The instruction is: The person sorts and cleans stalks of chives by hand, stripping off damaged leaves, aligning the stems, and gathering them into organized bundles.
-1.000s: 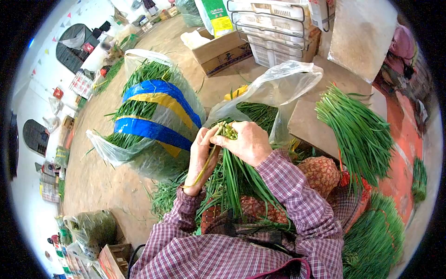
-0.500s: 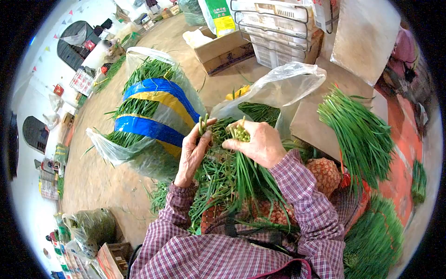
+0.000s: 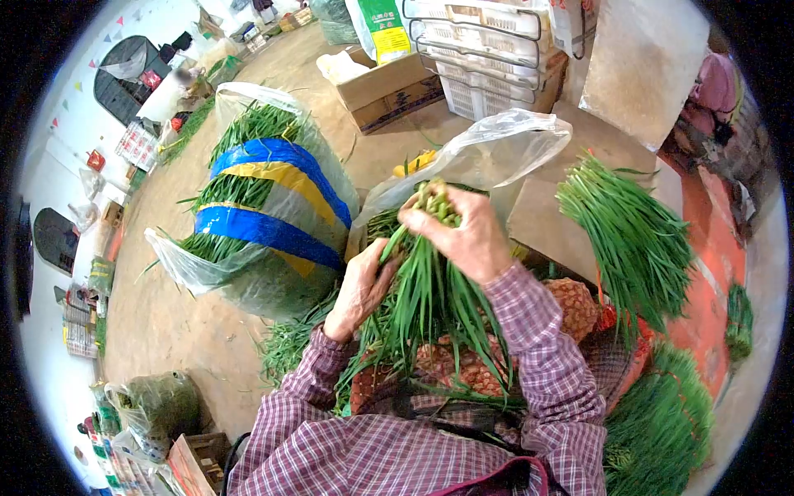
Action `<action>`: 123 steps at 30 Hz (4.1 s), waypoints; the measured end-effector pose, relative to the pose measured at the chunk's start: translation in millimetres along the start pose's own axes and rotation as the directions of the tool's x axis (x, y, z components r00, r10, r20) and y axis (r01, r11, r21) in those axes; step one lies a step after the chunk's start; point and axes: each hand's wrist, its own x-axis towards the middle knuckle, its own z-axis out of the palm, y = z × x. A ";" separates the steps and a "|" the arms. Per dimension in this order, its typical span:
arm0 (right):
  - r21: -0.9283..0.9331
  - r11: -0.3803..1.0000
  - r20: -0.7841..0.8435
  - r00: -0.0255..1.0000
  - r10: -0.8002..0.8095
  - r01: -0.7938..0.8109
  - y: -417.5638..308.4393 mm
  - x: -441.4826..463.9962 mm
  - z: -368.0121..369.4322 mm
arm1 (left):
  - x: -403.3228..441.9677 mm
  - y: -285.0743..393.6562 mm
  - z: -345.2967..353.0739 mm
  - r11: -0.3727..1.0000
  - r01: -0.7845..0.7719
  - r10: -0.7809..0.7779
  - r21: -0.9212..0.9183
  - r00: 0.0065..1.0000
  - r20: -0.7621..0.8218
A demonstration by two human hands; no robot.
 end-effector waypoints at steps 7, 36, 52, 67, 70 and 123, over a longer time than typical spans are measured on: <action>0.007 0.993 -0.211 0.971 -0.115 0.120 -21.5 -1.4 -66.2 | -125.2 -196.3 25.7 0.905 0.329 -0.390 0.270 0.896 0.212; 0.025 0.999 -0.176 0.984 0.024 -0.020 0.3 -38.1 -16.3 | 22.7 68.6 32.7 0.997 -0.022 -0.005 -0.071 0.931 -0.366; 0.024 0.999 -0.117 0.993 -0.030 0.033 -2.3 -58.8 -43.7 | 13.6 15.1 13.3 0.911 0.139 -0.184 -0.389 0.979 -0.083; 0.024 0.998 -0.198 0.979 -0.047 0.053 -1.6 -54.9 -49.3 | 21.7 4.9 18.2 0.906 0.162 -0.251 -0.390 0.949 -0.191; 0.029 0.999 -0.231 0.973 -0.031 0.039 -6.1 -53.9 -56.7 | 7.9 -28.3 4.7 0.972 0.139 -0.072 0.190 0.943 -0.324; -0.290 0.869 0.425 0.867 -0.259 0.401 -13.3 -17.2 -18.5 | -10.1 53.2 45.0 -0.051 0.535 -0.312 -0.843 0.794 0.522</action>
